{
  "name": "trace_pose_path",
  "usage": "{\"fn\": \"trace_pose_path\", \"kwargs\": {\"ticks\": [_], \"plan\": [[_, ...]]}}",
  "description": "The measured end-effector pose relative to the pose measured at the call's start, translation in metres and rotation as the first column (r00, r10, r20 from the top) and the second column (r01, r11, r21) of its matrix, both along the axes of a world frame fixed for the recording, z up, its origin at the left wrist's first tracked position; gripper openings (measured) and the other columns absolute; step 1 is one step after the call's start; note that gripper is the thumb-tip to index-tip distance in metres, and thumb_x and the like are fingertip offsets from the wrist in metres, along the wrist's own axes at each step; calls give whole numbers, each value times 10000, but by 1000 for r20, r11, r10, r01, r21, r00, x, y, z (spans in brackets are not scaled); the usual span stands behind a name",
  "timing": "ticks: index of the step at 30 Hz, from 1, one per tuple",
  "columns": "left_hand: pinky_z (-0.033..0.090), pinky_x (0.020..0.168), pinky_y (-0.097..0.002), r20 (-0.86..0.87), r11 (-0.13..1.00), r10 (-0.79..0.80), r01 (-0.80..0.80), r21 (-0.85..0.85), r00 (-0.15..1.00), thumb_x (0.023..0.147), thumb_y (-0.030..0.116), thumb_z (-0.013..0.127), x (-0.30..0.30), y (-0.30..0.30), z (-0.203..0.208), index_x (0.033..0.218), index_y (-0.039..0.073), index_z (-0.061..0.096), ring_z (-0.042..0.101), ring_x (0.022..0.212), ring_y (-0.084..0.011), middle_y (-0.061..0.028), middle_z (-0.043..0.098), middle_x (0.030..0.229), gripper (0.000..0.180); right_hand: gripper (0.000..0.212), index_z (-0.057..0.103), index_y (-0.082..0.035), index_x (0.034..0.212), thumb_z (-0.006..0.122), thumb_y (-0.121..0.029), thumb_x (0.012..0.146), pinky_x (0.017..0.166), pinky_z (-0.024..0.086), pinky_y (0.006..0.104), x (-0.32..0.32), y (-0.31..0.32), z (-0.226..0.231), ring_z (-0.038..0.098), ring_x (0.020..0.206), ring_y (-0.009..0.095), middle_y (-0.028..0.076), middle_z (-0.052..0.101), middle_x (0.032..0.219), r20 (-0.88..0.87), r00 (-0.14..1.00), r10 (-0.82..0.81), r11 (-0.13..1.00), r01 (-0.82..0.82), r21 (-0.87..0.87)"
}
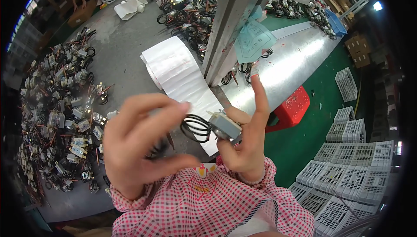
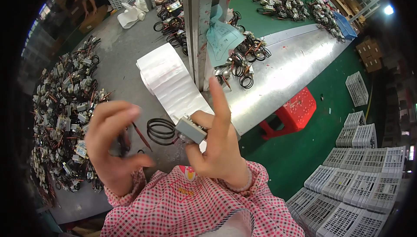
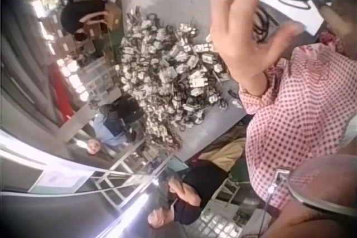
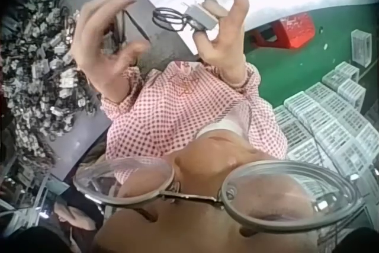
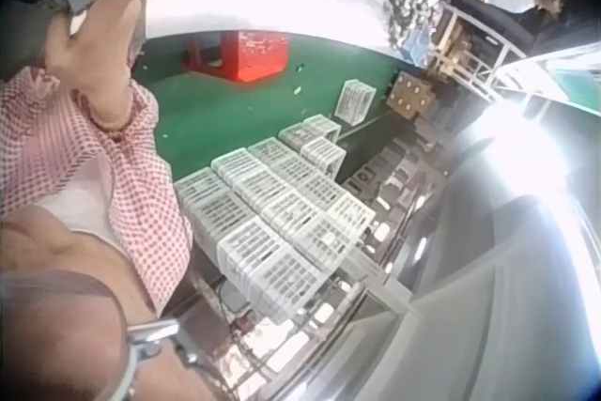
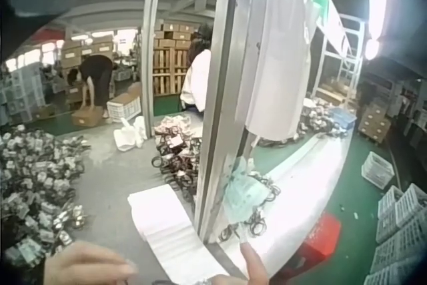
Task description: Applying adhesive labels to small electric motors on an assembly line.
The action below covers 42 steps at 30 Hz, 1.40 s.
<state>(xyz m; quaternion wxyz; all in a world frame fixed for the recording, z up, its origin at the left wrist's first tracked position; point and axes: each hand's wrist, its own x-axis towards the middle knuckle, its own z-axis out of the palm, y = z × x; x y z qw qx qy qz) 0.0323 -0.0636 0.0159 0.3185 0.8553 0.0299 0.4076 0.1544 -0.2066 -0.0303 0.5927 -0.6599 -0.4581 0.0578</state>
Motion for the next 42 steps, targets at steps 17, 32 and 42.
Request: {"fn": "trace_pose_path", "kwargs": {"ticks": [17,32,42], "plan": [[429,503,-235,-147,688,-447,234,-686,882,756,120,571,23,-7,-37,997,-52,550,533,544,-90,-129,620,933,297,218,527,36,990,587,-62,804,555,390,214,47,-3,54,486,656,96,93,517,890,-321,922,218,902,-64,428],[448,606,-292,80,472,-601,434,-768,795,793,250,571,20,-3,-40,1034,-32,540,590,665,-206,-103,596,791,373,157,501,30,723,603,-81,767,844,478,414,15,21,35,548,1006,331,166,467,1052,-606,592,532,832,-232,503],[452,612,-316,72,606,-611,524,-598,789,769,258,621,22,3,-38,945,-17,566,604,693,-291,-129,597,780,331,94,516,67,765,581,3,743,913,427,468,17,19,31,486,1074,392,191,407,1080,-463,652,600,785,-368,498]]}}
